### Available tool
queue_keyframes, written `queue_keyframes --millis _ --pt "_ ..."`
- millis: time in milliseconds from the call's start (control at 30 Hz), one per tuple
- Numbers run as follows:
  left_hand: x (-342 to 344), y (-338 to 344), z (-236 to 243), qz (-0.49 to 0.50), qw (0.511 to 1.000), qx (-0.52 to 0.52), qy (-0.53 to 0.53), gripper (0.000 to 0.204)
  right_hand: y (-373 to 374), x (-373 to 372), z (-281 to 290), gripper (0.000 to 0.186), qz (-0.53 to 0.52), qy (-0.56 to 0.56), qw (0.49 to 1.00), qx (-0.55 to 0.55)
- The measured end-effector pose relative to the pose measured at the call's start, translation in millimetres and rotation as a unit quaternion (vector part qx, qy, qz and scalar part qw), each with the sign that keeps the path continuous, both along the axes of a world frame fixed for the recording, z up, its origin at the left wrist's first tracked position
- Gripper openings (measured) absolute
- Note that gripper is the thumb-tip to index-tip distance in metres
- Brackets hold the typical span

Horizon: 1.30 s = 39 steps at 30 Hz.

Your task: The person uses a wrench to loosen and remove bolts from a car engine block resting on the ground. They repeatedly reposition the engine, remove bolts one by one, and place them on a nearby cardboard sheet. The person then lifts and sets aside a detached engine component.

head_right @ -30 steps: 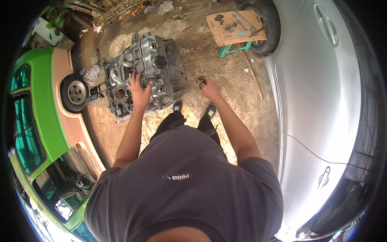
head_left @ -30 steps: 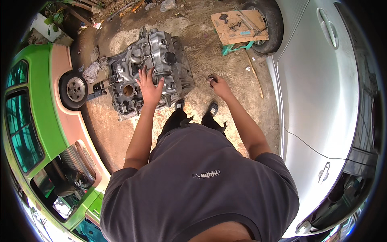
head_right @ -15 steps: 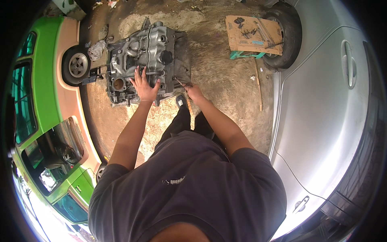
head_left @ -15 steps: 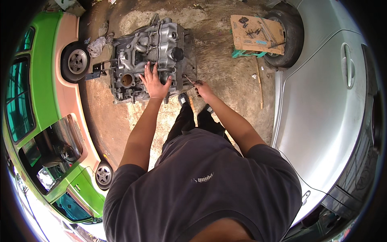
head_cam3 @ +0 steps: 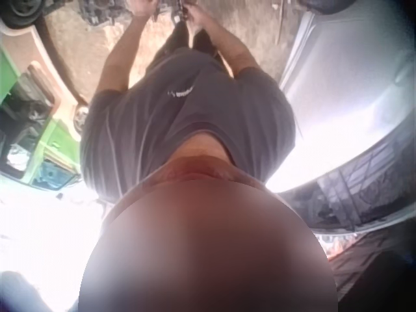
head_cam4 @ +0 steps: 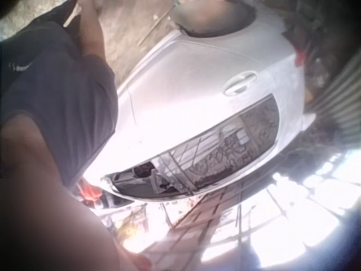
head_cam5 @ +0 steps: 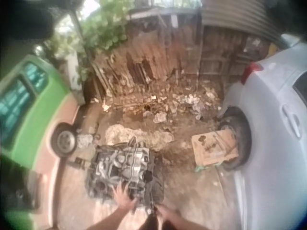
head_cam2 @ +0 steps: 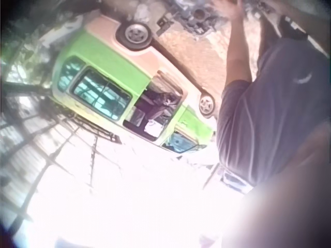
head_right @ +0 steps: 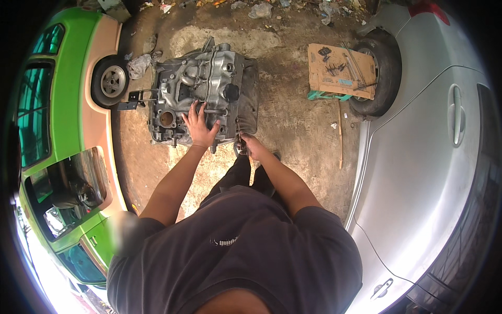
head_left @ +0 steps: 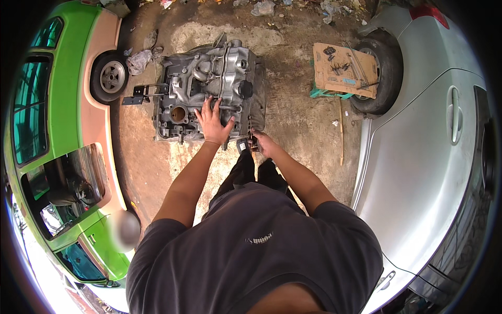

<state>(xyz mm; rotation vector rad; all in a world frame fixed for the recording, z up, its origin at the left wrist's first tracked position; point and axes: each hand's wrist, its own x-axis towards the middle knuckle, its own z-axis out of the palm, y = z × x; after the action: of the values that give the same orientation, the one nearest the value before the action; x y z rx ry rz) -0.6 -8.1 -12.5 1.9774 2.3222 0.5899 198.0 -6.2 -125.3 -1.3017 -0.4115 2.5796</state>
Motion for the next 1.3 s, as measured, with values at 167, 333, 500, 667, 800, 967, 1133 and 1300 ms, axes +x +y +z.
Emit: queue_keyframes --millis 167,333,500,667,800,967,1133,1300 --pt "-0.7 -0.6 0.3 -0.007 1.0 -0.001 -0.008 0.078 5.4 1.4 -18.0 0.038 -0.016 -0.089 0.984 0.156" --pt "1.5 -0.9 4.0 -0.007 1.0 0.007 -0.02 0.075 35.3 20.6 -29.2 0.046 0.123 -0.19 0.914 0.338" --pt "2.1 -0.7 7.3 -0.004 1.0 -0.005 -0.021 0.074 54.7 27.0 -23.9 0.051 0.134 -0.21 0.845 0.473" --pt "1.8 -0.9 7.7 -0.009 1.0 0.003 -0.026 0.075 92.9 31.6 -15.0 0.051 0.313 -0.278 0.697 0.582" --pt "0.9 -1.2 6.6 -0.012 1.0 0.0 -0.029 0.075 132.3 29.8 7.3 0.04 0.408 -0.303 0.525 0.683" --pt "0.9 -2.5 7.1 -0.015 0.999 0.005 -0.03 0.072 151.1 29.4 52.0 0.034 0.44 -0.307 0.388 0.749" --pt "0.9 -3.6 8.5 -0.013 0.999 0.007 -0.037 0.071 125.9 41.3 77.9 0.03 0.408 -0.336 0.421 0.737" --pt "-0.5 -4.8 7.7 -0.017 0.999 0.003 -0.035 0.069 78.5 63.7 71.5 0.024 0.334 -0.394 0.529 0.673"
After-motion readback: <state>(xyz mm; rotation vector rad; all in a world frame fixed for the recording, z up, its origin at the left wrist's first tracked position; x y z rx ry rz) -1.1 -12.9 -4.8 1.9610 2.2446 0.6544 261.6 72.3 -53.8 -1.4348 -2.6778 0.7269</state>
